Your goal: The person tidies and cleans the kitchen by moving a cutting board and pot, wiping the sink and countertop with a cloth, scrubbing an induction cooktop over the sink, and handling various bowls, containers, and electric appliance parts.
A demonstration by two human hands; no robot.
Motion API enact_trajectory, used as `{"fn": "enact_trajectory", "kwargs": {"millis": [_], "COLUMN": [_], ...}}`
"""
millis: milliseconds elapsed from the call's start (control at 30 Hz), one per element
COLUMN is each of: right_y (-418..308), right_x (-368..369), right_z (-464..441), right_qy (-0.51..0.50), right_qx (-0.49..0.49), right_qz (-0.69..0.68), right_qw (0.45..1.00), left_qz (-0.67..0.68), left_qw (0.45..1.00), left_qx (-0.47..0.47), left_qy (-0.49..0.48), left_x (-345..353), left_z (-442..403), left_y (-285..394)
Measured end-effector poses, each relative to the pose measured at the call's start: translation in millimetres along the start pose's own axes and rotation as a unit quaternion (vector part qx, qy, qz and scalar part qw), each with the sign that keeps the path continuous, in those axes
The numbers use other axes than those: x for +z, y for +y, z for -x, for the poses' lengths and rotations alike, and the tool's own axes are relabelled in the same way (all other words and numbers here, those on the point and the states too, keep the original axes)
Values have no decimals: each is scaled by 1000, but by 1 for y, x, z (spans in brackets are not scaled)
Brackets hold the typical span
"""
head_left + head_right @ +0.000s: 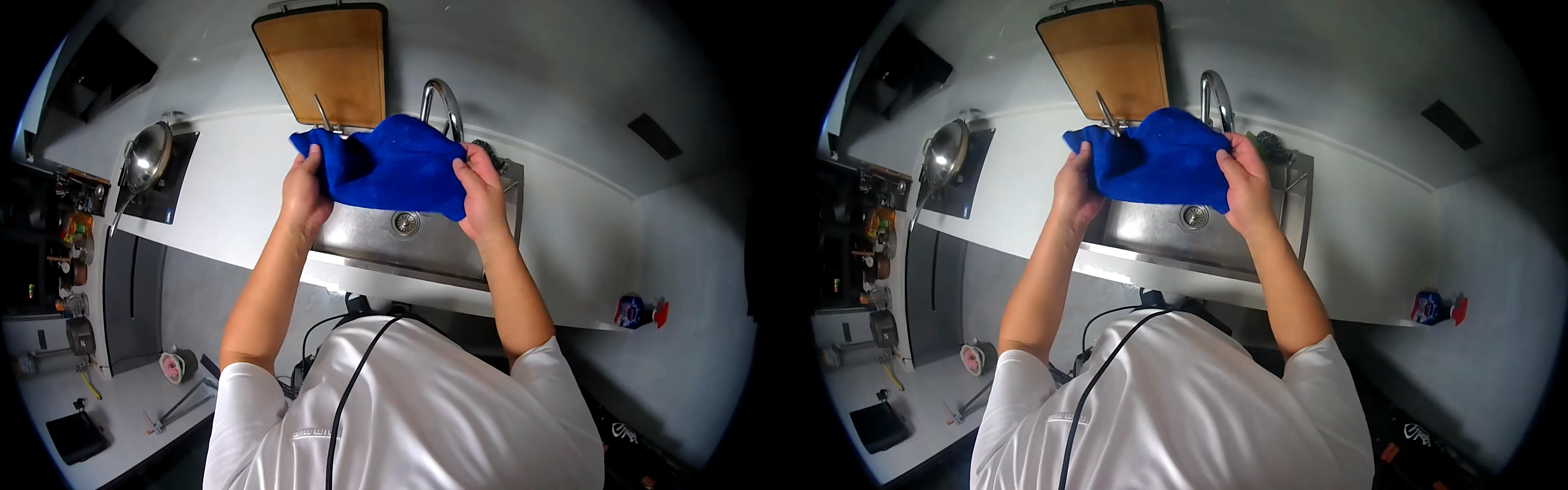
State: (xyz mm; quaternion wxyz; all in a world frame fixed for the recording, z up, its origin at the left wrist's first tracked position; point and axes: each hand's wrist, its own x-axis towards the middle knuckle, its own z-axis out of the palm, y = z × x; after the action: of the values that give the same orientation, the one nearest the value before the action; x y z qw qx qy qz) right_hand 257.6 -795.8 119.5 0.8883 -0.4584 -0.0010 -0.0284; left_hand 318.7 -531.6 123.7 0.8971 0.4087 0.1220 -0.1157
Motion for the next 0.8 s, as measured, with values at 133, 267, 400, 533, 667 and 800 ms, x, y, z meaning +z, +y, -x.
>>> {"fn": "enact_trajectory", "kwargs": {"millis": [133,267,400,533,667,800], "right_y": [23,56,-9,-115,-153,-69], "right_x": [10,24,8,8,-14,-110], "right_z": [11,19,6,-40,-70,-103], "right_qy": [37,-4,-45,-16,72,136], "right_qx": [10,70,-7,-122,-78,11], "right_qz": [-55,-45,73,51,82,217], "right_qw": [998,996,996,991,991,967], "left_qz": [161,194,81,167,140,6], "left_qw": [969,927,975,967,969,992], "left_qx": [-119,-232,-120,-31,-12,-99], "left_qy": [-145,-223,-171,-188,-201,-74], "left_x": [18,34,66,82,89,46], "left_z": [7,6,3,-43,-72,-87], "left_y": [3,-54,-18,26,21,-42]}}
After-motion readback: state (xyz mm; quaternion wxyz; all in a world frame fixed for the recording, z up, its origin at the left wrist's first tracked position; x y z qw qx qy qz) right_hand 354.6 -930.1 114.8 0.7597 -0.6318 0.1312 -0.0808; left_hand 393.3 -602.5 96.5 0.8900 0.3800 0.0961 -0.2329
